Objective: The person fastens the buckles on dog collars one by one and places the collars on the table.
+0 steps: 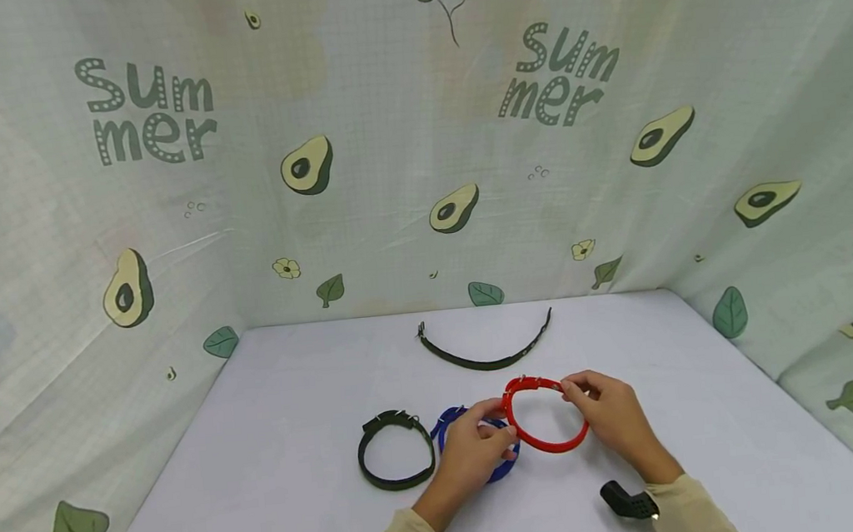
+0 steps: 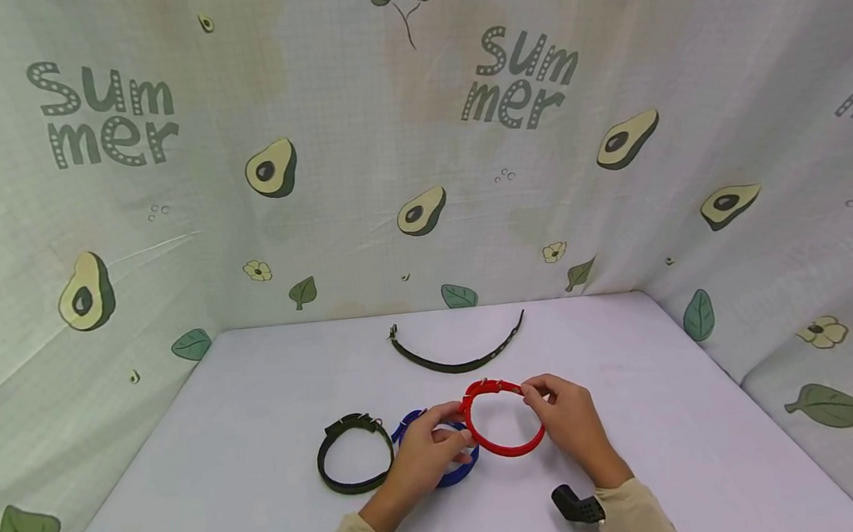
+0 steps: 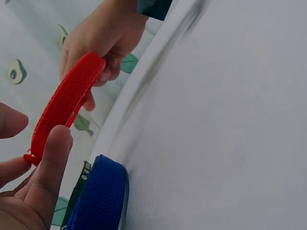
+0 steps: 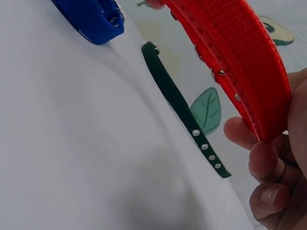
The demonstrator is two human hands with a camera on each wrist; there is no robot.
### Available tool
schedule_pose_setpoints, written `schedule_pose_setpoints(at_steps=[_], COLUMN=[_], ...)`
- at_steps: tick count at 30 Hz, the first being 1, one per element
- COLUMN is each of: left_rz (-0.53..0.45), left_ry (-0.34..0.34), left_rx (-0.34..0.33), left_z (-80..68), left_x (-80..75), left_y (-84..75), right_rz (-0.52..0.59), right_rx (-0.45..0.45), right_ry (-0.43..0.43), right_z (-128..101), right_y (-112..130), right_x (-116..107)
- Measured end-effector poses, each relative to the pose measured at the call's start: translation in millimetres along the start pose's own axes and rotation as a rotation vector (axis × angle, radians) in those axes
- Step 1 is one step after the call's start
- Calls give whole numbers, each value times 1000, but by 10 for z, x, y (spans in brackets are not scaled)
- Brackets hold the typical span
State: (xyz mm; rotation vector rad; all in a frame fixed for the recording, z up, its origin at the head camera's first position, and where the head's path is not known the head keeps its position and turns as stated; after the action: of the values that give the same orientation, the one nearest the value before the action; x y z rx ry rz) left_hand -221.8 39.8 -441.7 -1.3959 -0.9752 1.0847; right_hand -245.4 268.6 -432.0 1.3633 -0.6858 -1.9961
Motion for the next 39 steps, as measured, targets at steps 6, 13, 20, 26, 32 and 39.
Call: schedule_pose_setpoints(at_steps=[6, 13, 20, 26, 32, 39], left_rz=[-2, 39, 172, 237, 258, 242], left_ry=[-8, -15, -27, -32, -10, 31], left_rx=[-51, -52, -38, -38, -65, -67], left_z=[-47, -70, -110, -119, -117, -118], left_x=[73, 119, 195, 223, 229, 236], left_y=[-3, -1, -2, -13, 17, 27], right_rz=[-33, -79, -133, -173, -208, -254], right_rx=[-6, -66, -113, -106, -76, -42], right_ry=[21, 25, 32, 60, 100, 100], right_z=[14, 0, 15, 19, 11, 19], right_y=[-27, -13, -62, -149, -183, -200], right_x=[-28, -45, -26, 6, 38, 44])
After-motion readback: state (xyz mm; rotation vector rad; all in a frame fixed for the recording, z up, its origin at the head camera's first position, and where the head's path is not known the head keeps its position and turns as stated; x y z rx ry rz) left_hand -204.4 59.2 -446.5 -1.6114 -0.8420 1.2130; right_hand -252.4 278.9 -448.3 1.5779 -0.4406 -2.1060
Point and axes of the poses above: each hand's wrist, its own z-axis towards the middle knuckle, its own x-axis out of the palm, y = z × x, the point moved 5 cm from there along z, towards the middle knuckle, and after that the axes turned 3 degrees about -x, right-handed, at the moved point
